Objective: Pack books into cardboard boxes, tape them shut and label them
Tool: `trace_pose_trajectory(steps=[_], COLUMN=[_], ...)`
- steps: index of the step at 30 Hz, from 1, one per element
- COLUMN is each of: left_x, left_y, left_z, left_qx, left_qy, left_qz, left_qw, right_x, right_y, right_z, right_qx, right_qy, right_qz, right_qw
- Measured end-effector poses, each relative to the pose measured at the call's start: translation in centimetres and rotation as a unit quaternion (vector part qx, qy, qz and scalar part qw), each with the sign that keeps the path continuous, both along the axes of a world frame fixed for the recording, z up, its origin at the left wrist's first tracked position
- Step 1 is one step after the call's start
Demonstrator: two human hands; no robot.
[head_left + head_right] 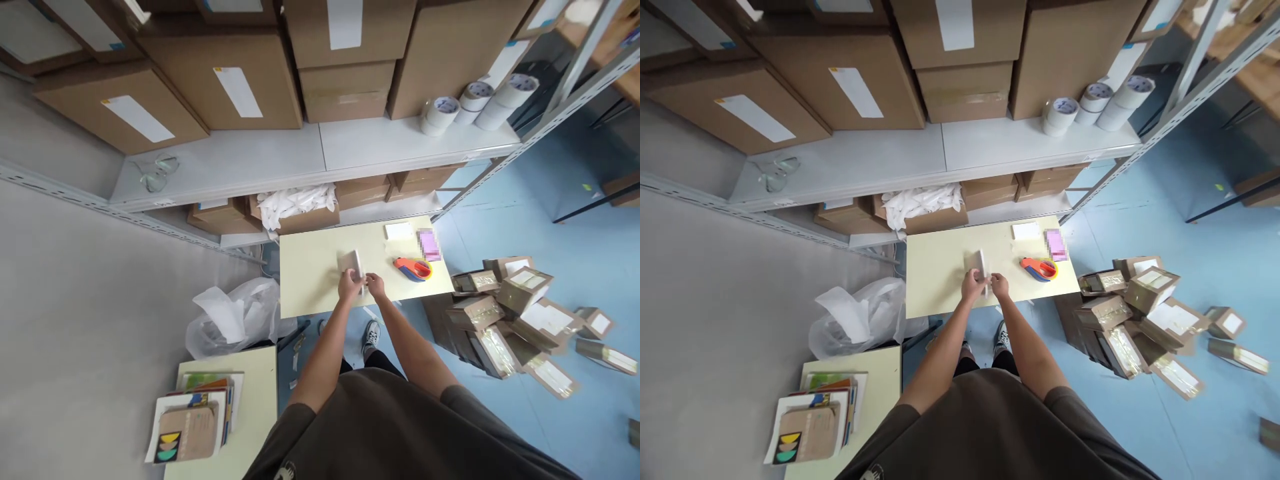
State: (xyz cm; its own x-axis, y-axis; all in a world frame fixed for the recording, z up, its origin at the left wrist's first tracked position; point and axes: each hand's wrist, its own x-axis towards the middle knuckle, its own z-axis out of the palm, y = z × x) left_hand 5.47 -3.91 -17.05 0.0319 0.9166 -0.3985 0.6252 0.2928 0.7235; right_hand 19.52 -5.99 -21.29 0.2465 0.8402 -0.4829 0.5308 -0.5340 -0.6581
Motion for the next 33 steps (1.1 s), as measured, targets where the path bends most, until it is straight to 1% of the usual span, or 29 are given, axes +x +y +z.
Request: trace_pose_trajectory(steps=[2,4,6,8,10,12,14,15,17,18,21,23,25,28,33], left_x=[2.3,3.7,4.0,3.4,1.9,0.1,-1.8,-2.6,-3.9,-4.5,-6.3,-7.8,-9.9,-13.7,-20.3], left_y=[-0.7,-1.4,-1.6,-1.6,-1.5,-1.4,-1.4,-1.5,-1.5,-1.4,-0.7,0.0,0.8,2.3,5.1], left_z=[-0.8,-1.6,-2.1,-2.3,-2.3,-2.3,-2.2,-2.2,-2.1,-2.1,-2.1,-2.4,-2.9,-4.1,-6.3], left_qx=[-0.006,-0.005,-0.002,0.005,0.019,0.013,-0.028,-0.054,-0.09,-0.094,-0.079,-0.068,-0.062,-0.038,0.005], left_qy=[0.019,0.038,0.028,-0.013,-0.046,-0.059,-0.102,-0.141,-0.219,-0.247,-0.278,-0.283,-0.286,-0.285,-0.248], left_qz=[-0.054,-0.087,-0.08,-0.049,-0.002,0.069,0.134,0.153,0.16,0.161,0.168,0.175,0.185,0.199,0.22], left_qw=[0.998,0.995,0.996,0.999,0.999,0.996,0.985,0.977,0.958,0.951,0.942,0.941,0.938,0.937,0.943], right_x=[2.2,3.6,4.4,4.4,4.1,3.6,3.2,3.0,2.6,2.3,0.8,-0.9,-3.0,-6.7,-13.2], right_y=[-1.7,-3.0,-3.5,-3.4,-2.9,-2.4,-2.1,-2.1,-2.0,-1.9,-1.2,-0.2,1.2,3.9,8.6], right_z=[-0.1,-0.3,-0.6,-1.0,-1.4,-1.7,-1.8,-1.9,-1.7,-1.6,-1.3,-1.1,-1.0,-0.9,-0.4], right_qx=[0.015,0.036,0.048,0.049,0.043,0.033,0.02,0.015,0.011,0.011,0.006,-0.001,-0.003,-0.005,-0.009], right_qy=[0.0,0.032,0.081,0.123,0.157,0.178,0.193,0.202,0.227,0.241,0.279,0.295,0.304,0.316,0.333], right_qz=[-0.065,-0.102,-0.094,-0.074,-0.068,-0.078,-0.094,-0.1,-0.107,-0.109,-0.106,-0.098,-0.089,-0.076,-0.033], right_qw=[0.998,0.994,0.991,0.988,0.984,0.98,0.976,0.974,0.968,0.964,0.954,0.951,0.948,0.946,0.942])
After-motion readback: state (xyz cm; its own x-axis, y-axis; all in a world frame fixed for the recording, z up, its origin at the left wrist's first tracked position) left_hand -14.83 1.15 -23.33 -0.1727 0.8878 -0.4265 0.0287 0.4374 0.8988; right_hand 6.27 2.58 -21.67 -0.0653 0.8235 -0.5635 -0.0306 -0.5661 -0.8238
